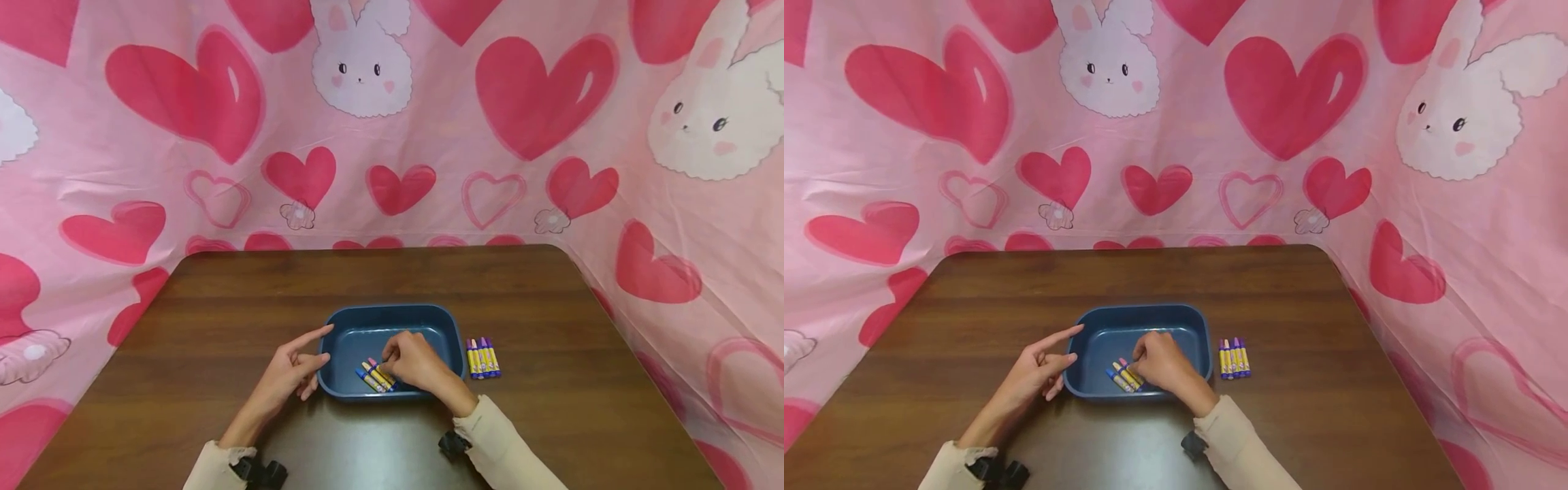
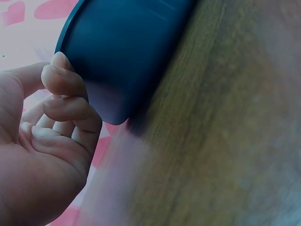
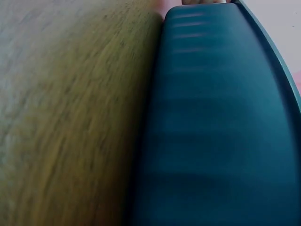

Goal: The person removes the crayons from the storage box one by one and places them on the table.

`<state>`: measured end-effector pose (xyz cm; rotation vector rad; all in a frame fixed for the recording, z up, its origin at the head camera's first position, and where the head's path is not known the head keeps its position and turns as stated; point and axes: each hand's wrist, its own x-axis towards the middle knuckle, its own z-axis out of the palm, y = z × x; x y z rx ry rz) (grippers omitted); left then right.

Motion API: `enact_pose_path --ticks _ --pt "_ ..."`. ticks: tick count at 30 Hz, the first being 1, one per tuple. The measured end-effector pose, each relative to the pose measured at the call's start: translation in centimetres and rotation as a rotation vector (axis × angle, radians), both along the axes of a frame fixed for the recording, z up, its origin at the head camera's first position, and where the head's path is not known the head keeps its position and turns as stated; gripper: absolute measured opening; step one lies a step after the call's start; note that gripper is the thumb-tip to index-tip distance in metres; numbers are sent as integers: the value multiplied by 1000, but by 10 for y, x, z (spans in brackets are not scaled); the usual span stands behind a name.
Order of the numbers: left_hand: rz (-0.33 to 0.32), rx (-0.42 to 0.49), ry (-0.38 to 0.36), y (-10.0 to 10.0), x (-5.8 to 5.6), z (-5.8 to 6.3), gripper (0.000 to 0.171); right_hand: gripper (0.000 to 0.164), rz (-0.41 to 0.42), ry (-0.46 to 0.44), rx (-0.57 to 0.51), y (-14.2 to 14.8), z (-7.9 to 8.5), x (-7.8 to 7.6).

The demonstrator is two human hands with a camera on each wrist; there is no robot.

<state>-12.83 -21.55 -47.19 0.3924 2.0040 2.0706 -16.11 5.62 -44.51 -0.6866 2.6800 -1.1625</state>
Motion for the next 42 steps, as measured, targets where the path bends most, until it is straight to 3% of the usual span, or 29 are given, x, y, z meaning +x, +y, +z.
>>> enact_pose_path --ticks 11,30,36,42 --pt "-13 -8 7 -2 -1 0 54 16 40 -81 92 -3 -4 2" --pt "-21 0 44 -2 -2 0 55 8 104 -84 10 -2 -1 0" --pt "-13 -12 27 -2 -2 0 55 7 70 -33 -20 -1 -2 -2" --pt "-14 -12 28 -3 -2 -1 54 5 38 -50 -60 -1 -2 -3"
